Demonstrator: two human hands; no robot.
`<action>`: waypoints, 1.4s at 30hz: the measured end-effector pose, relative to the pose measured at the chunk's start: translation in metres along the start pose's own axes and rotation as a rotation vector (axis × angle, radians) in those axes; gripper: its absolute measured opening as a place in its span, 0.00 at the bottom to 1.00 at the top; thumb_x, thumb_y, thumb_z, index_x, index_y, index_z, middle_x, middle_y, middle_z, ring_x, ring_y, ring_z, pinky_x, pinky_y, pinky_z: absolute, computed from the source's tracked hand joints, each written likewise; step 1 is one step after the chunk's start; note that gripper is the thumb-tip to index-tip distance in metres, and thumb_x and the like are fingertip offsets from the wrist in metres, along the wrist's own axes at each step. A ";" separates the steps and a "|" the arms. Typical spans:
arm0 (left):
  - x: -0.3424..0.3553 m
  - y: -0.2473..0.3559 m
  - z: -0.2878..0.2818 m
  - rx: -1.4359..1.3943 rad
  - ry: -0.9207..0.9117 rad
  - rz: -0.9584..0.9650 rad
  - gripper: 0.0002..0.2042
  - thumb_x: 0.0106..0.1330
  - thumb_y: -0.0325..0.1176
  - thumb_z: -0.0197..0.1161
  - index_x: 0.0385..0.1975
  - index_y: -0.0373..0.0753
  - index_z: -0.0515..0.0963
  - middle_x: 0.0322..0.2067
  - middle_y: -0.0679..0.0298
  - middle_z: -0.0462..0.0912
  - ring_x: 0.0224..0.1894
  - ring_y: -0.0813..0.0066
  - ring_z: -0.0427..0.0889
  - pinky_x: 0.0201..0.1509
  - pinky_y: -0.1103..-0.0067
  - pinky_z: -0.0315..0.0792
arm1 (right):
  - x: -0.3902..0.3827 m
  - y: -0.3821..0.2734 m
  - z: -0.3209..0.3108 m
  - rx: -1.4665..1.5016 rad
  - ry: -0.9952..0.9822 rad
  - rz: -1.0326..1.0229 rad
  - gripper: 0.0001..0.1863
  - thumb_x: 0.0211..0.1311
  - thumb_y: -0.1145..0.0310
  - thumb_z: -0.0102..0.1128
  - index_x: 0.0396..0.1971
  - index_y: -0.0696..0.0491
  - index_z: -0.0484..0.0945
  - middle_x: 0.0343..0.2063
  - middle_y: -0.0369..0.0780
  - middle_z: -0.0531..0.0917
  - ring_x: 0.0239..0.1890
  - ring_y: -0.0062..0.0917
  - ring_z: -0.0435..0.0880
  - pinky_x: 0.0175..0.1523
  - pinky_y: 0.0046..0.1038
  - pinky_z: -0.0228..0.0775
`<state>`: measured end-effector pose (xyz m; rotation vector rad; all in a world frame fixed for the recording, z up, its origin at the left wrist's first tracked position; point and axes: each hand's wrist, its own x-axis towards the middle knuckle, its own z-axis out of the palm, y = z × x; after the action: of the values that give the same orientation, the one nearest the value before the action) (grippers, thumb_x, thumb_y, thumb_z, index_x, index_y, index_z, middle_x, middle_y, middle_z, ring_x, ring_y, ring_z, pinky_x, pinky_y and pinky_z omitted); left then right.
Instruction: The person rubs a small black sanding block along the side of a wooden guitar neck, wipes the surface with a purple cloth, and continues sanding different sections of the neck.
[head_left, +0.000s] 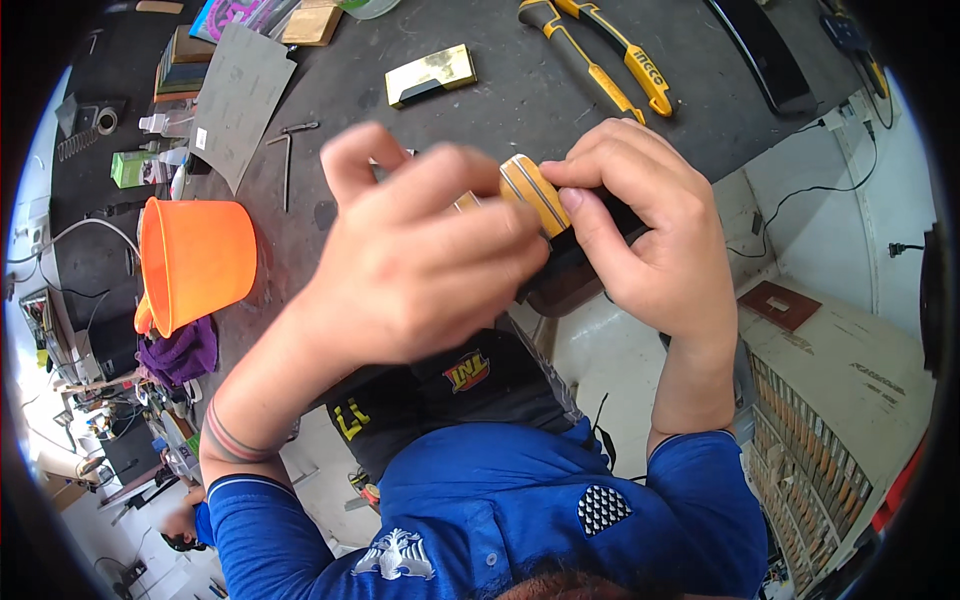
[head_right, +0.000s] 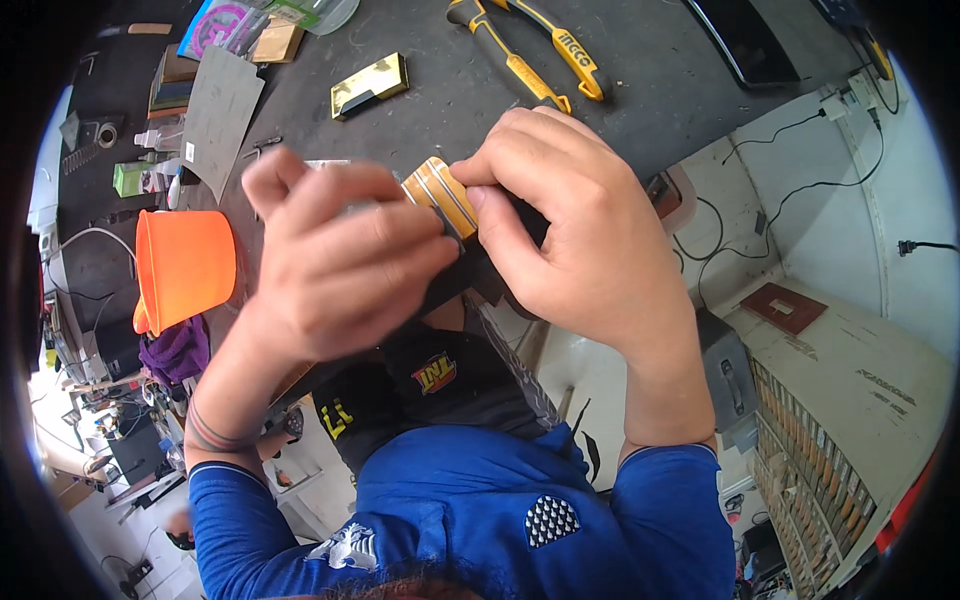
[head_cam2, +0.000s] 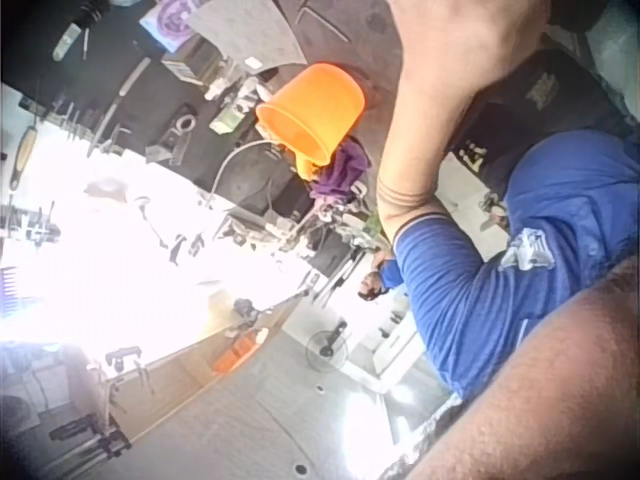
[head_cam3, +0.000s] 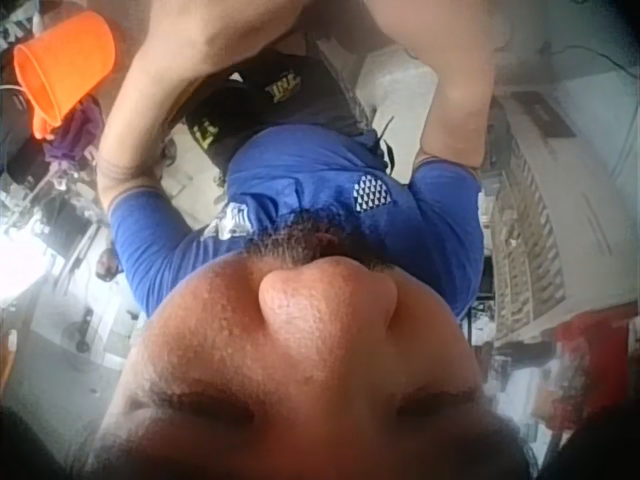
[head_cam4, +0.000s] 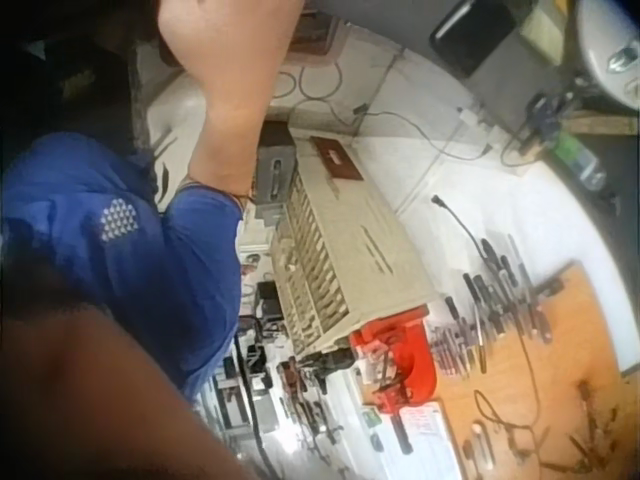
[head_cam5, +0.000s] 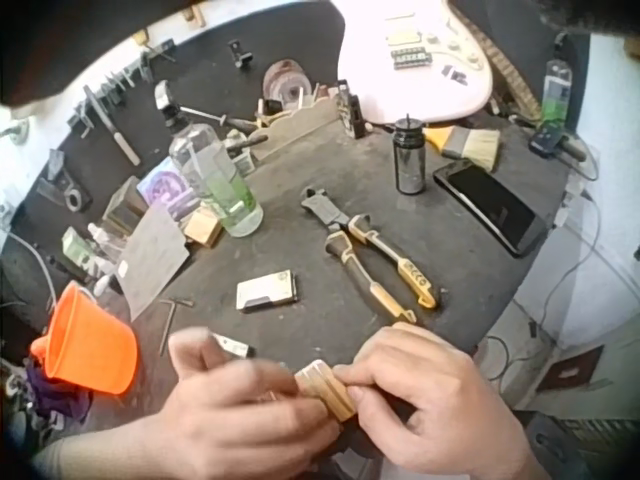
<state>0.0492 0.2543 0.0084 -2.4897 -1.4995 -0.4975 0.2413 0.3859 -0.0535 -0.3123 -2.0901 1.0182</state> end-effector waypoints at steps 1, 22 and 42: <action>0.004 -0.007 -0.003 0.040 -0.008 -0.048 0.12 0.47 0.33 0.75 0.35 0.48 0.90 0.40 0.74 0.89 0.46 0.69 0.83 0.53 0.65 0.59 | -0.001 0.000 -0.001 0.003 -0.001 0.014 0.06 0.61 0.85 0.64 0.36 0.63 0.85 0.31 0.44 0.84 0.36 0.34 0.84 0.44 0.32 0.75; -0.072 0.059 -0.066 -0.289 0.171 -0.287 0.14 0.58 0.15 0.73 0.45 0.33 0.86 0.37 0.57 0.85 0.34 0.62 0.81 0.39 0.68 0.74 | -0.021 -0.013 0.008 0.063 0.176 0.091 0.04 0.61 0.82 0.65 0.36 0.59 0.84 0.32 0.42 0.85 0.37 0.35 0.84 0.44 0.37 0.76; -0.243 0.202 -0.082 -0.435 0.364 -0.901 0.11 0.70 0.29 0.73 0.51 0.38 0.88 0.36 0.56 0.91 0.31 0.62 0.90 0.38 0.72 0.81 | -0.126 -0.174 0.108 0.278 -0.453 0.480 0.06 0.76 0.74 0.65 0.46 0.59 0.82 0.35 0.35 0.86 0.38 0.19 0.85 0.44 0.25 0.78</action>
<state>0.1078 -0.0663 -0.0066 -1.6428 -2.4628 -1.4420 0.2648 0.1478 -0.0313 -0.4908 -2.2777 1.7840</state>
